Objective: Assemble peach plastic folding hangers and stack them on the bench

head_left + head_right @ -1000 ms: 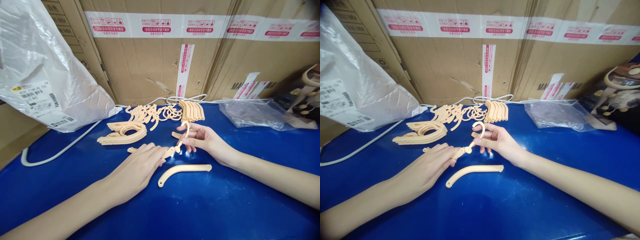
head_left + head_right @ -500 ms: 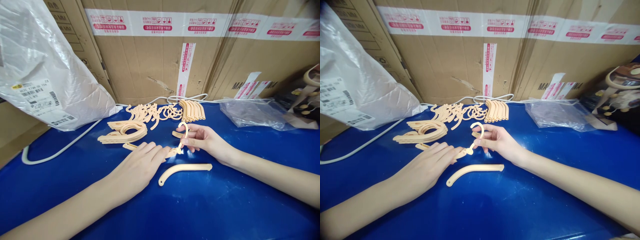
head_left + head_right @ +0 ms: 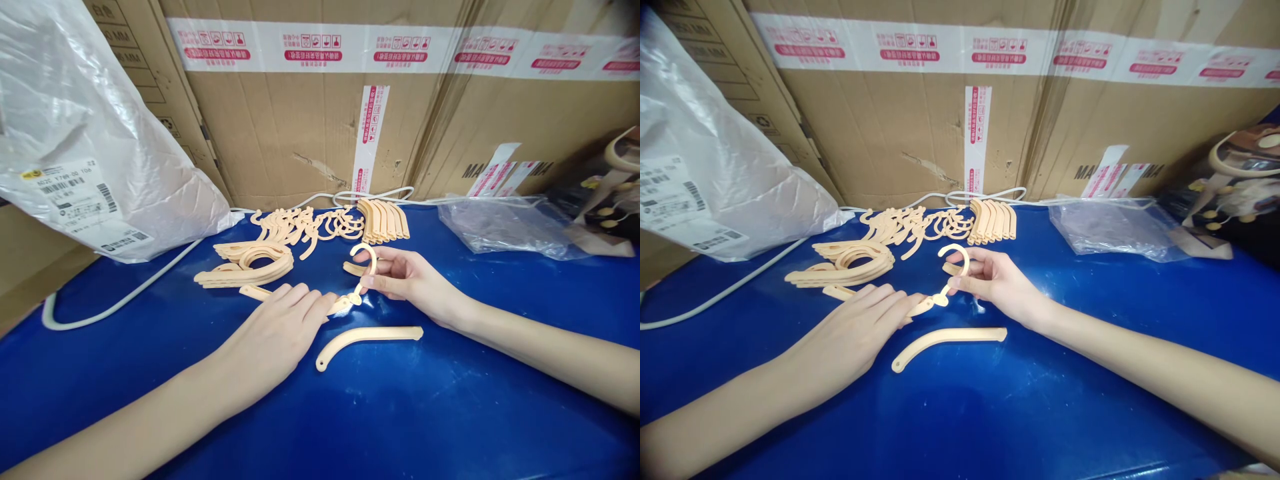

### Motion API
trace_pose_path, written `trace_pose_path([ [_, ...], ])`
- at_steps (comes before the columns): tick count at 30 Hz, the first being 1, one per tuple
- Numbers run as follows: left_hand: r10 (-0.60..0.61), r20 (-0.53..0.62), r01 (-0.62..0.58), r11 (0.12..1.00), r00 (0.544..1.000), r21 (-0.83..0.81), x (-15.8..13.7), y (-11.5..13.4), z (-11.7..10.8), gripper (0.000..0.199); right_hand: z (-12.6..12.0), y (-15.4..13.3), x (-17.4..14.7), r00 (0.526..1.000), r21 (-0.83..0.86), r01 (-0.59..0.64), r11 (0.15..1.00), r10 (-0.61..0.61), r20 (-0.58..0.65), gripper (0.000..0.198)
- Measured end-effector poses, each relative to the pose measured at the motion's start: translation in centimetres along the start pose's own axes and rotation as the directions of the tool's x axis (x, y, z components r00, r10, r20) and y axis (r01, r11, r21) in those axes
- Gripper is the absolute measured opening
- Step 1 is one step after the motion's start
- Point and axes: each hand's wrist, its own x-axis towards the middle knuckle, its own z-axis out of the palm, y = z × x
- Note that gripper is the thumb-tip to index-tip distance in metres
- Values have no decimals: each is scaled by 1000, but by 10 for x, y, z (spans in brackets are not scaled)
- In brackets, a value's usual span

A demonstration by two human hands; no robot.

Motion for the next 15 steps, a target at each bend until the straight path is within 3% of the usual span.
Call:
trace_pose_path([
  [15, 48, -24, -48, 999, 999, -13, -2, 0, 2, 28, -1, 3, 1, 999, -12, 13, 1000, -12, 45, 34],
])
